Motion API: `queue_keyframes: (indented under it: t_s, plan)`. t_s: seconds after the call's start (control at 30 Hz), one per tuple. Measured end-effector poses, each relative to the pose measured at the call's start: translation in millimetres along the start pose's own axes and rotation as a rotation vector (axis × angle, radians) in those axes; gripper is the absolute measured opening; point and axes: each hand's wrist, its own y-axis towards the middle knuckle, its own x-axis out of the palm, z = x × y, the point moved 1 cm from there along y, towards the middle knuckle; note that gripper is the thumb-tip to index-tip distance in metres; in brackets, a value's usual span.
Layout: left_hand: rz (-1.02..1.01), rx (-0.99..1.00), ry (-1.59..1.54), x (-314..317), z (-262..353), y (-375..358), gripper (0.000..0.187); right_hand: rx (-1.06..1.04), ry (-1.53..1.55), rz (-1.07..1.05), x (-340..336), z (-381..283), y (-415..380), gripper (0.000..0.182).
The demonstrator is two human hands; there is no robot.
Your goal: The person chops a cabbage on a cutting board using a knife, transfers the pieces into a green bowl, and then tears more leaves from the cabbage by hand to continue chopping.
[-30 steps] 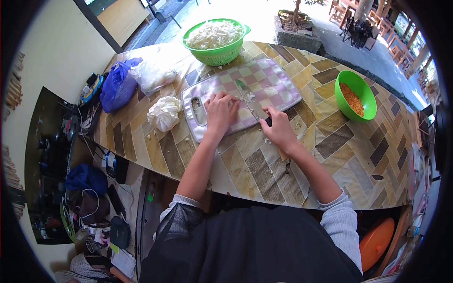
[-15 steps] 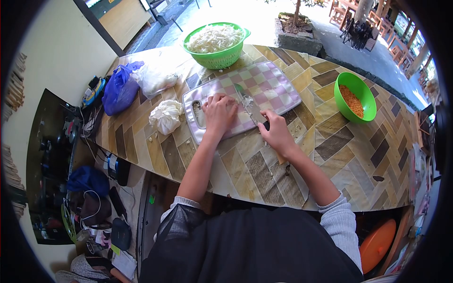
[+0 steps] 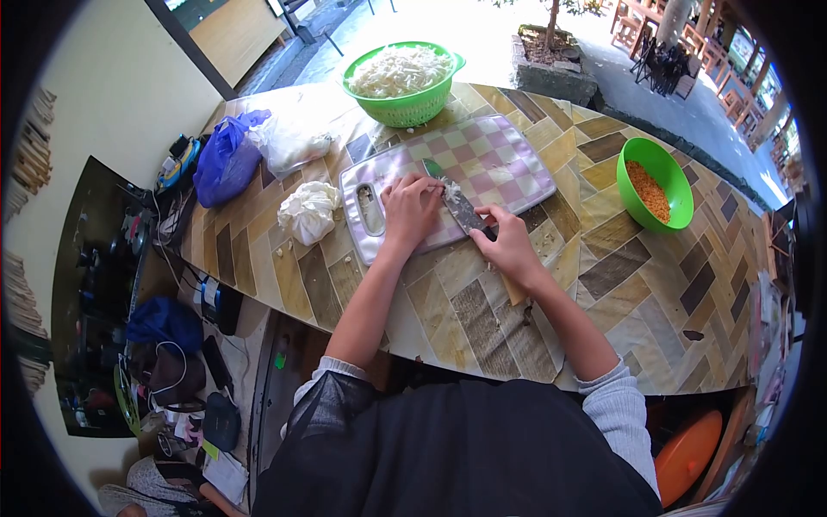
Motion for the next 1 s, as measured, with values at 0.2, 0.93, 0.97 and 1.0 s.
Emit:
queue_keyframes:
  t_s: [0.2, 0.93, 0.97, 1.0]
  plan:
    - [0.081, 0.06, -0.031, -8.4, 1.1, 3.8, 0.019, 0.202, 0.213, -0.091, -14.1, -10.1, 3.3, 0.034]
    - [0.094, 0.074, -0.327, -49.3, 9.7, 21.9, 0.032, 0.21, 0.22, -0.159, -70.7, -59.9, 24.3, 0.035]
    - [0.09, 0.097, -0.326, -56.2, 9.0, 27.8, 0.033, 0.218, 0.223, -0.18, -78.3, -69.9, 32.9, 0.035]
    - [0.078, 0.101, -0.324, -65.0, 11.2, 33.5, 0.033, 0.208, 0.212, -0.178, -83.2, -79.0, 43.0, 0.034]
